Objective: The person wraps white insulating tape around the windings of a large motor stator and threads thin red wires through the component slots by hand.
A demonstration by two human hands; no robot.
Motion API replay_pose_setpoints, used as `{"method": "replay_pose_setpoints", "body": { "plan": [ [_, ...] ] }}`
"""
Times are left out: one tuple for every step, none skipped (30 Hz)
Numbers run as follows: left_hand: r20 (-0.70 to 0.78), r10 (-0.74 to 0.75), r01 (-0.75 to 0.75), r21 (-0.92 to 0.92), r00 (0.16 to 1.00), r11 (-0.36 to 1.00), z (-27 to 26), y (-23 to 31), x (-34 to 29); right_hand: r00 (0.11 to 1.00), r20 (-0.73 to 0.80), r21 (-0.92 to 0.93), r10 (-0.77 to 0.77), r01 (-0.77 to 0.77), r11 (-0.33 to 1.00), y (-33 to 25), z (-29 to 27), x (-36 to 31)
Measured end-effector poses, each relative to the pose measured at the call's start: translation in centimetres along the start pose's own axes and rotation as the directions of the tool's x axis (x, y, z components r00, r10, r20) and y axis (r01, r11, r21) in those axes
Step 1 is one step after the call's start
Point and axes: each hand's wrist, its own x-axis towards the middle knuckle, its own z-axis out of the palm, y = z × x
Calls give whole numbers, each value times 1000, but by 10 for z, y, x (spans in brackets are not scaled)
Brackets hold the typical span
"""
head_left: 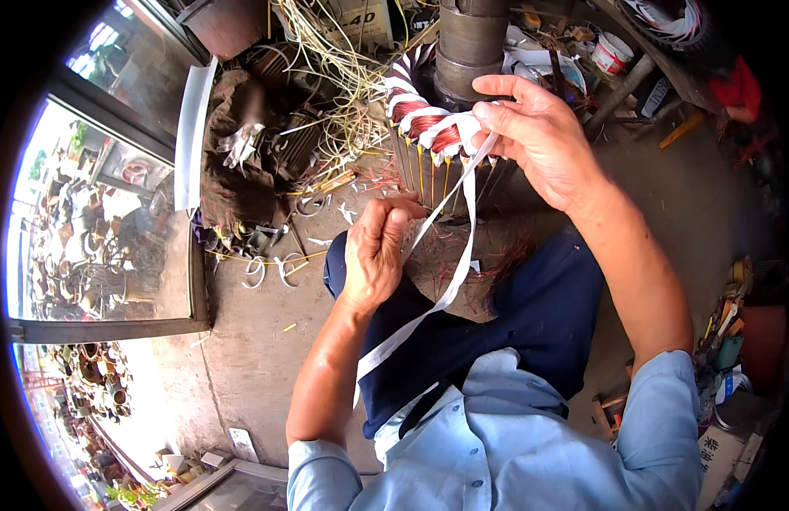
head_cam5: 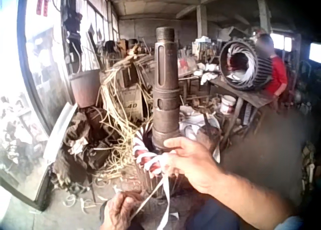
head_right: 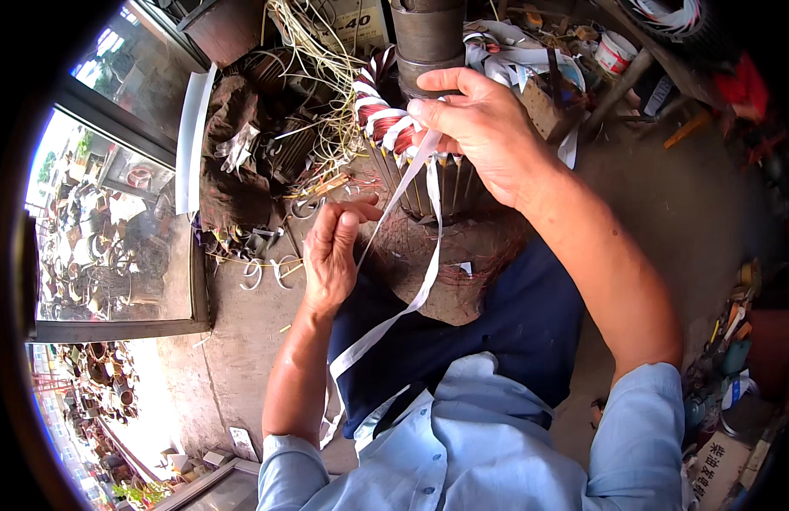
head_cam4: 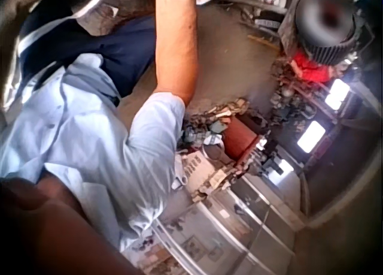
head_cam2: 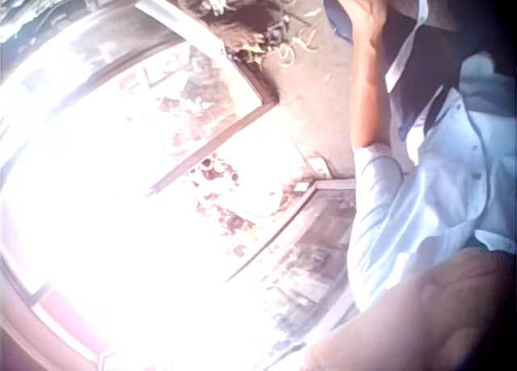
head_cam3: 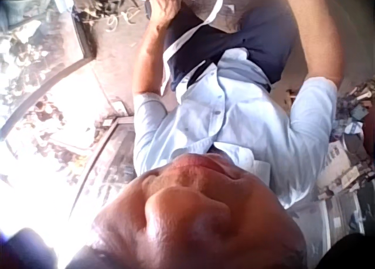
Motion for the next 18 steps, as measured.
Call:
{"method": "replay_pose_setpoints", "body": {
  "plan": [
    [-8, -46, 45, -85, 999, 995, -5, -2, -11, 999, 0, 91, 33, -33, 995, 7, -3, -8],
    [-35, -84, 77, -171, 996, 982, -12, 0, -22, 999, -39, 161, 34, -28, 987, 13, -4, -15],
    [-62, -128, 108, -253, 990, 961, -21, 3, -35, 998, -53, 228, 34, -21, 973, 21, -5, -21],
    [-111, -169, 118, -369, 979, 922, -29, 2, -49, 998, -58, 303, 36, -17, 953, 28, -6, -26],
    [-154, -216, 118, -480, 964, 870, -40, 2, -64, 997, -62, 375, 39, -13, 927, 34, -7, -31],
    [-192, -277, 129, -555, 941, 822, -54, 9, -80, 994, -75, 407, 74, -37, 913, 41, -5, -36],
    [-212, -340, 136, -633, 916, 762, -67, 13, -97, 992, -112, 467, 58, 1, 884, 47, -2, -43],
    [-269, -388, 107, -687, 882, 719, -82, 17, -114, 990, -127, 518, 68, 8, 855, 54, 3, -47],
    [-324, -437, 70, -732, 839, 678, -99, 22, -134, 988, -136, 569, 79, 13, 822, 61, 9, -50],
    [-364, -489, 65, -747, 793, 662, -119, 29, -157, 990, -119, 596, 76, 10, 803, 65, 19, -53],
    [-396, -541, 59, -766, 742, 640, -140, 31, -182, 994, -75, 587, 77, -18, 810, 69, 26, -56],
    [-461, -585, 22, -773, 668, 634, -166, 30, -213, 993, -60, 594, 101, -46, 803, 76, 34, -60],
    [-517, -624, -19, -778, 585, 628, -195, 27, -246, 991, -45, 599, 124, -73, 798, 81, 41, -65],
    [-555, -649, -19, -767, 521, 641, -228, 24, -283, 990, -3, 615, 144, -112, 781, 86, 47, -72],
    [-592, -666, -17, -753, 453, 658, -262, 24, -322, 981, 1, 645, 195, -150, 749, 89, 54, -79],
    [-651, -677, 4, -720, 342, 694, -296, 30, -362, 974, 53, 641, 222, -204, 740, 95, 58, -86],
    [-699, -679, 35, -691, 225, 722, -329, 37, -401, 963, 104, 632, 249, -258, 731, 100, 60, -92],
    [-699, -701, 39, -704, 138, 709, -388, 50, -476, 937, 195, 630, 288, -345, 696, 105, 63, -100]
  ]
}}
